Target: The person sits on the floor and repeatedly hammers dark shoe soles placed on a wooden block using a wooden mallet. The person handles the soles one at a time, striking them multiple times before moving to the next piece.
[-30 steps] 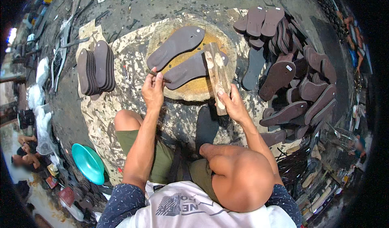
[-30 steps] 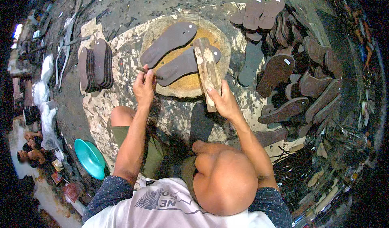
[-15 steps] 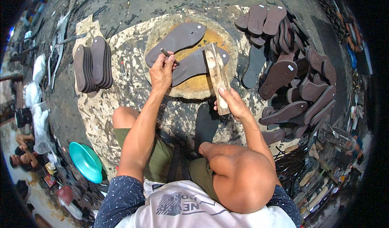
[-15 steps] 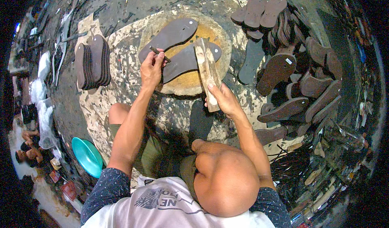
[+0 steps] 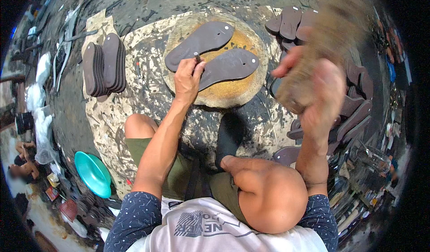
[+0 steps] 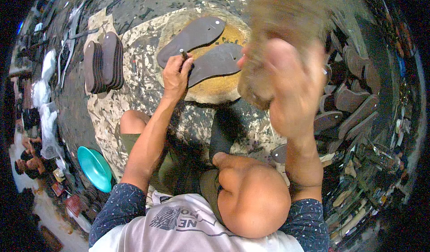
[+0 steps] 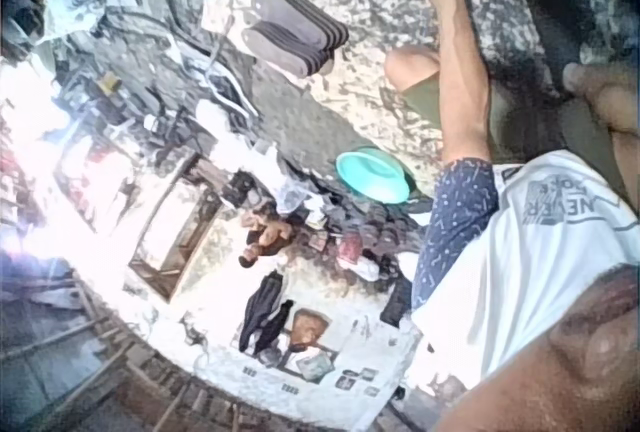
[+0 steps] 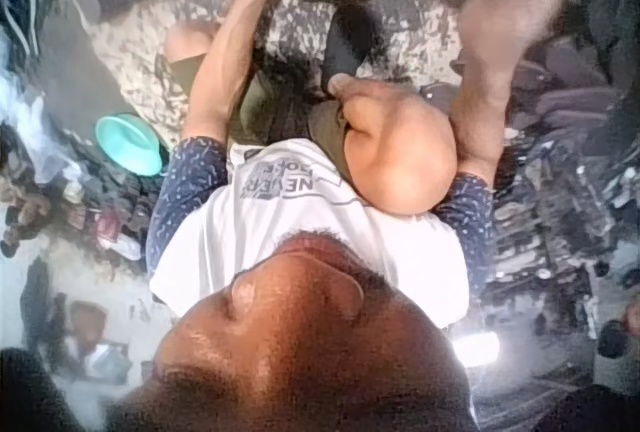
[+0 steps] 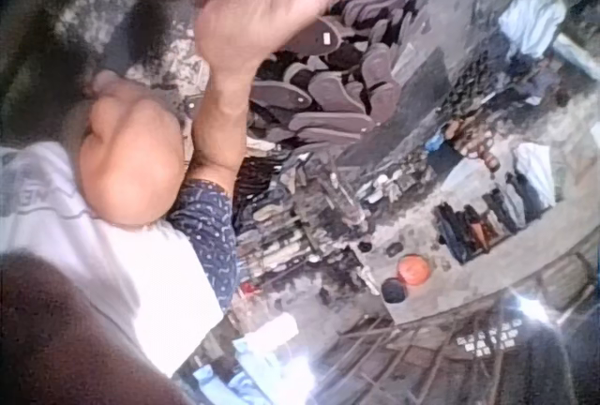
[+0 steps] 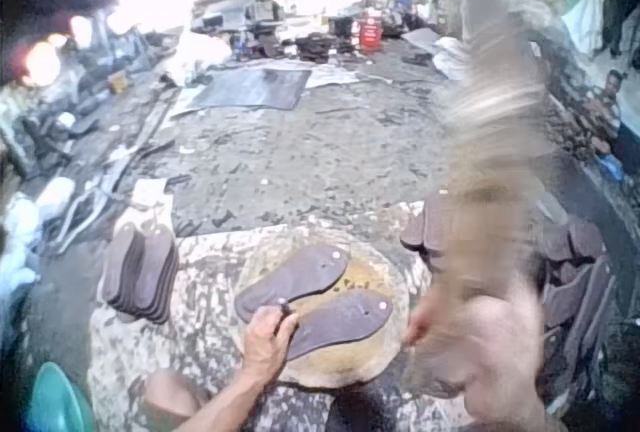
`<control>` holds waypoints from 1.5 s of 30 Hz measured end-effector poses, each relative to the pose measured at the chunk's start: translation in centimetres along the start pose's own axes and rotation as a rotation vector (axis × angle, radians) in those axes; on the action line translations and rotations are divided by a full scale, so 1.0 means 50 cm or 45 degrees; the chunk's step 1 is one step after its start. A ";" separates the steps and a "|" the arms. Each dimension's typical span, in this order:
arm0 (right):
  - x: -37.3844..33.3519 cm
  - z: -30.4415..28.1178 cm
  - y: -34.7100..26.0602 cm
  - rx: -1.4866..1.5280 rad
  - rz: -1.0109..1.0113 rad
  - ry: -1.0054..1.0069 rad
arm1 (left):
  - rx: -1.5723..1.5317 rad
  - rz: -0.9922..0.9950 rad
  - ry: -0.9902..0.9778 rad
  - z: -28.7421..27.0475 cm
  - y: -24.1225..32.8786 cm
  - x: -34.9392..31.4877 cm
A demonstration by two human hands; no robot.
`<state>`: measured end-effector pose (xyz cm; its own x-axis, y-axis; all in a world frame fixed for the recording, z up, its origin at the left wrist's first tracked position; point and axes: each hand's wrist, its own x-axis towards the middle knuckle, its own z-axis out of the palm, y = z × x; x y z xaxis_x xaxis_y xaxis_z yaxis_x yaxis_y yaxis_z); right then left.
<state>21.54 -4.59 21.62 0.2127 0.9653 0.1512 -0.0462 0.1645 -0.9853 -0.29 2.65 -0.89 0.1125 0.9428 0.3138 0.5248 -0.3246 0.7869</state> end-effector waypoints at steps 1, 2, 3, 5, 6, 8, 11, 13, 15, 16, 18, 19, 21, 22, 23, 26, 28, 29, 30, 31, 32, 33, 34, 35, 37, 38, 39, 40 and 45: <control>-0.016 0.001 0.032 0.149 -0.336 -0.035 | 0.006 0.018 -0.001 0.003 -0.001 0.001; -0.034 -0.013 0.103 0.176 -0.536 -0.163 | 0.003 0.043 -0.004 0.012 -0.001 0.001; -0.061 -0.030 0.196 -0.030 -0.522 -0.298 | -0.006 0.063 -0.018 0.021 0.000 -0.005; -0.103 -0.038 0.320 -0.870 0.652 -0.594 | 0.158 0.197 -0.035 0.023 -0.042 -0.024; -0.095 -0.021 0.308 -0.613 0.660 -0.576 | 0.111 0.229 -0.038 0.012 -0.044 -0.032; -0.038 -0.070 0.318 -0.286 0.946 -0.657 | 0.095 0.244 -0.033 0.016 -0.032 -0.007; -0.147 -0.078 0.347 -0.177 0.831 -0.320 | -0.132 -0.159 0.022 0.023 -0.022 -0.021; -0.163 -0.093 0.394 -0.233 0.715 -0.386 | -0.955 -0.874 0.508 -0.006 -0.024 0.017; -0.169 -0.105 0.362 -0.222 1.087 -0.472 | -0.550 -0.713 0.033 -0.033 0.021 -0.033; -0.170 -0.107 0.362 -0.152 1.192 -0.543 | -0.360 -0.554 -0.158 -0.043 0.033 -0.016; -0.179 -0.087 0.368 -0.015 0.977 -0.404 | -0.539 -0.547 -0.134 -0.005 0.032 -0.052; -0.177 -0.088 0.370 0.009 0.978 -0.425 | -0.485 -0.536 -0.149 -0.001 0.037 -0.056; -0.178 -0.087 0.370 -0.013 0.992 -0.417 | -0.359 -0.506 -0.179 -0.004 0.039 -0.056; -0.175 -0.086 0.368 -0.022 0.995 -0.413 | -0.294 -0.486 -0.192 -0.007 0.041 -0.052; -0.179 -0.090 0.374 -0.018 1.002 -0.412 | -0.267 -0.467 -0.220 -0.008 0.042 -0.052; -0.186 -0.095 0.390 -0.008 0.980 -0.399 | -0.190 -0.349 -0.267 -0.013 0.038 -0.057; -0.187 -0.086 0.386 0.006 0.913 -0.365 | -0.140 -0.191 -0.263 -0.011 0.023 -0.066; -0.184 -0.083 0.379 -0.027 0.939 -0.394 | -0.092 -0.134 -0.248 -0.011 0.016 -0.070; -0.179 -0.083 0.369 -0.060 0.965 -0.424 | -0.044 -0.078 -0.232 -0.011 0.011 -0.074; -0.171 -0.086 0.360 -0.096 0.982 -0.447 | -0.001 -0.011 -0.217 -0.008 0.016 -0.067; -0.173 -0.089 0.361 -0.116 0.992 -0.429 | -0.022 -0.034 -0.198 -0.003 0.024 -0.065; -0.180 -0.092 0.364 -0.136 1.002 -0.410 | -0.073 -0.131 -0.194 -0.003 0.034 -0.068; -0.180 -0.094 0.366 -0.159 1.012 -0.391 | -0.127 -0.228 -0.190 -0.005 0.043 -0.075; -0.169 -0.100 0.368 -0.140 1.015 -0.404 | -0.182 -0.324 -0.187 -0.005 0.047 -0.074; -0.145 -0.106 0.363 -0.102 1.033 -0.435 | -0.106 -0.233 -0.177 -0.003 0.036 -0.067; -0.146 -0.103 0.350 -0.054 1.008 -0.379 | -0.104 -0.211 -0.183 -0.002 0.036 -0.066; -0.141 -0.103 0.334 -0.041 1.030 -0.356 | -0.103 -0.189 -0.189 -0.001 0.038 -0.067; -0.134 -0.101 0.318 -0.026 1.046 -0.335 | -0.100 -0.133 -0.168 0.004 0.037 -0.069; -0.024 -0.077 0.078 -0.127 0.740 -0.374 | -0.005 0.044 -0.141 -0.005 0.028 -0.075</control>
<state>24.85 -5.91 17.28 -0.0955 0.9089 -0.4060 0.0202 -0.4060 -0.9137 -0.17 -1.38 -0.83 0.2229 0.9336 0.2806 0.5158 -0.3572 0.7787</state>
